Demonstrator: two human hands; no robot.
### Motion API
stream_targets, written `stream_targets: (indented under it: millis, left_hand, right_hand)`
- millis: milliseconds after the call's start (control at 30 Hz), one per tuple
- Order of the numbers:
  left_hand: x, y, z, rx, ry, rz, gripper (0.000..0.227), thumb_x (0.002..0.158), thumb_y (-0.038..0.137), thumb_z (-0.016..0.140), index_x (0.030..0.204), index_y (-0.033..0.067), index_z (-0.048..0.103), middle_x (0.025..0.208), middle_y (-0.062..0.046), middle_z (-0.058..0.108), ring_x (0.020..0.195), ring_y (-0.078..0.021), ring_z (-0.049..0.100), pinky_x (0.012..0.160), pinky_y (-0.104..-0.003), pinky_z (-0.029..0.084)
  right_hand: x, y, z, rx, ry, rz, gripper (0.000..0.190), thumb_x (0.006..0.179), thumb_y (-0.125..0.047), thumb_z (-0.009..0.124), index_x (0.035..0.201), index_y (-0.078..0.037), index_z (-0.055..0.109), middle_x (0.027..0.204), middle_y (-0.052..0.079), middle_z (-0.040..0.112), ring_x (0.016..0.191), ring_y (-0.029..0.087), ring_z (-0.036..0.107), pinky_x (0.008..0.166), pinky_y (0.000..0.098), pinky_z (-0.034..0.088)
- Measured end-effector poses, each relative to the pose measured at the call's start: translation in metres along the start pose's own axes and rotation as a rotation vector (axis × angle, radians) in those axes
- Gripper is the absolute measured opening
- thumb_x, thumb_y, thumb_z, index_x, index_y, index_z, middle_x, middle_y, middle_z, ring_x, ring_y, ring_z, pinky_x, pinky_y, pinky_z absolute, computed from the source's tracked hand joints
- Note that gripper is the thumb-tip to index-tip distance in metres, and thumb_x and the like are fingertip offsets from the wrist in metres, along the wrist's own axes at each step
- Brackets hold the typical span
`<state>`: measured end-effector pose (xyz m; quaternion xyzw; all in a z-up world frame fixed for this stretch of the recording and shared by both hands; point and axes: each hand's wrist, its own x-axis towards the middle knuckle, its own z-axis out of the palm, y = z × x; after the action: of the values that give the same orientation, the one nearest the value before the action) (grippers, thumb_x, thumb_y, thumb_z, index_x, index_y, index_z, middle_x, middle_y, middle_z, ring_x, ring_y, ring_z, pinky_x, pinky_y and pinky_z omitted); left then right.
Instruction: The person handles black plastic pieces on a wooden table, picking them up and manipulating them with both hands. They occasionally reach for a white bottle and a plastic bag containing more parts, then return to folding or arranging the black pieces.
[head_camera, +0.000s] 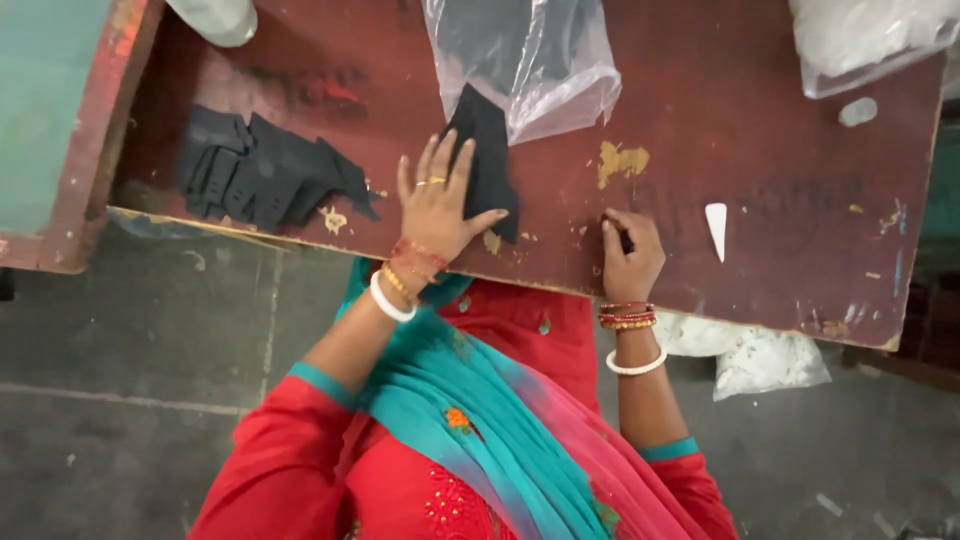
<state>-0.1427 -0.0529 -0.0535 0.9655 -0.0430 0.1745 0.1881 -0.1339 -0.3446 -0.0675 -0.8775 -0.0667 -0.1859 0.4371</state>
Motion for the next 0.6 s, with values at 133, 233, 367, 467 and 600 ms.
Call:
stream_targets:
  millis: [133,233,367,467,600]
  left_hand:
    - [-0.034,-0.002,-0.013,-0.147,0.013,-0.115,0.085,0.077,0.054,0.083,0.144,0.0098,0.056,0.141,-0.013,0.055,0.132,-0.0366,0.049,0.113,-0.057,0.033]
    - [-0.05,-0.001,-0.011,-0.171,-0.181,-0.04,0.049,0.084,0.032,0.08,0.126,0.0088,0.072,0.116,-0.009,0.067,0.111,-0.0322,0.06,0.097,-0.049,0.042]
    - [-0.052,0.003,-0.013,-0.335,-0.149,0.007,0.038,0.083,0.019,0.078,0.117,0.0017,0.073,0.112,-0.015,0.066,0.104,-0.0362,0.061,0.091,-0.045,0.049]
    - [-0.051,0.0,-0.01,-0.368,-0.146,0.002,0.038,0.079,0.016,0.079,0.114,0.0005,0.073,0.112,-0.016,0.066,0.105,-0.0374,0.061,0.093,-0.045,0.051]
    - [-0.05,0.003,-0.01,-0.431,-0.183,-0.049,0.042,0.076,0.015,0.08,0.115,0.0003,0.073,0.111,-0.016,0.066,0.105,-0.0376,0.062,0.094,-0.045,0.052]
  right_hand:
    - [-0.002,-0.015,0.001,-0.005,-0.006,-0.005,0.014,0.095,-0.007,0.075,0.109,-0.003,0.076,0.107,0.012,0.073,0.098,0.025,0.071,0.089,0.0344,0.056]
    - [-0.005,-0.046,0.006,0.021,-0.087,-0.086,0.016,0.093,-0.007,0.077,0.109,-0.005,0.076,0.107,0.012,0.074,0.099,0.026,0.071,0.087,0.0346,0.056]
    - [-0.004,-0.075,0.02,0.055,-0.336,-0.201,0.015,0.092,-0.009,0.077,0.107,-0.007,0.077,0.102,0.01,0.074,0.094,0.026,0.072,0.082,0.0356,0.057]
    - [-0.003,-0.078,0.042,0.044,-0.466,-0.333,0.015,0.092,-0.01,0.076,0.107,-0.008,0.077,0.101,0.011,0.073,0.094,0.029,0.071,0.082,0.0381,0.058]
    - [0.012,-0.085,0.07,-0.022,-0.55,-0.505,0.015,0.091,-0.009,0.074,0.106,-0.005,0.075,0.1,0.012,0.07,0.096,0.033,0.067,0.084,0.0425,0.055]
